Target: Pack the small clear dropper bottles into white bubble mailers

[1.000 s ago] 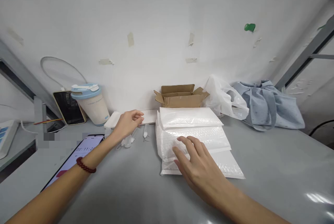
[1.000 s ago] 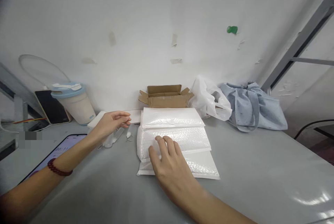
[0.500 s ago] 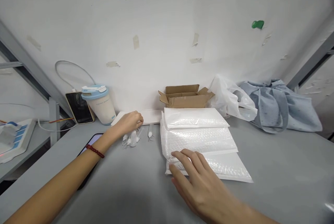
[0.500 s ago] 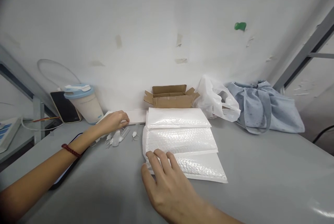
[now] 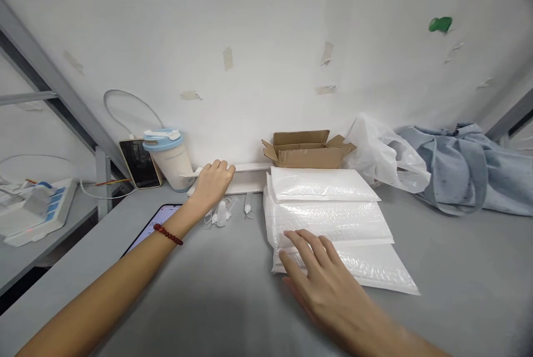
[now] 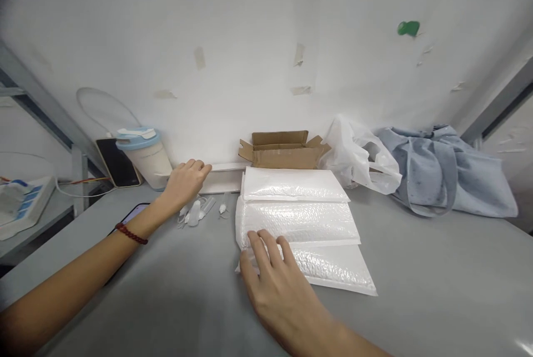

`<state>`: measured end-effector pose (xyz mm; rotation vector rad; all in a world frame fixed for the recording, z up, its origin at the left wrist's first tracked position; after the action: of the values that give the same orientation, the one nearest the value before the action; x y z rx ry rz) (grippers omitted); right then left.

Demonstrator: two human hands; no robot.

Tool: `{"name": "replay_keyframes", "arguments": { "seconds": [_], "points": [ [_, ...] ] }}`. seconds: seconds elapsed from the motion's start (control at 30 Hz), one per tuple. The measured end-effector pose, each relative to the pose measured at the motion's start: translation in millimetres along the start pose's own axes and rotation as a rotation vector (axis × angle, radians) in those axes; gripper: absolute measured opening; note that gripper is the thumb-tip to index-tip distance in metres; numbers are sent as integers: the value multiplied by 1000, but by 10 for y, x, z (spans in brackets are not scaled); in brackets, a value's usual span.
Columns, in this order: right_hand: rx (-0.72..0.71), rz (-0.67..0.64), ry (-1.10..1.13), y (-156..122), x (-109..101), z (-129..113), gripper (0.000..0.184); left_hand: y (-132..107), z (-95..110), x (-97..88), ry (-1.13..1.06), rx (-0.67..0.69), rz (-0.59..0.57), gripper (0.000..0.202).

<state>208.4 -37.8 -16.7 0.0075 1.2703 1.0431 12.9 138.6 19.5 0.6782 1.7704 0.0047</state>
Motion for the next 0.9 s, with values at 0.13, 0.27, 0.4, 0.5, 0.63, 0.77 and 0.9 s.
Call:
{"name": "replay_keyframes", "arguments": {
  "seconds": [0.13,0.27,0.4,0.5,0.63,0.77,0.9],
  "points": [
    [8,-71,-28,13,60,28,24,-217,-24,-146,40,-21,190,26],
    [19,-110,-7,32,77,36,25,-576,-126,-176,-43,-83,372,26],
    [55,-146,16,51,104,89,33,-889,-194,-196,-199,-122,530,30],
    [106,-169,50,78,134,219,41,-1003,-116,-320,-282,-58,625,32],
    [193,-76,167,124,122,471,39,-1084,132,-538,-308,172,683,33],
    [300,151,294,131,-58,686,23,-1212,372,-646,-340,405,640,36],
    [649,51,574,120,-200,887,31,-1319,553,-734,-399,540,620,32]
  ]
}}
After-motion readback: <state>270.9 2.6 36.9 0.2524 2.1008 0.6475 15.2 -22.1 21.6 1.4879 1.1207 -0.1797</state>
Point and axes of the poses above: each hand's wrist, its own y-axis towards the middle knuckle, its own x-axis out of the palm, z = x × y, the point moved 4 cm from there along y, towards the middle knuckle, and after that the axes turned 9 degrees about -y, right-handed, at the moved point
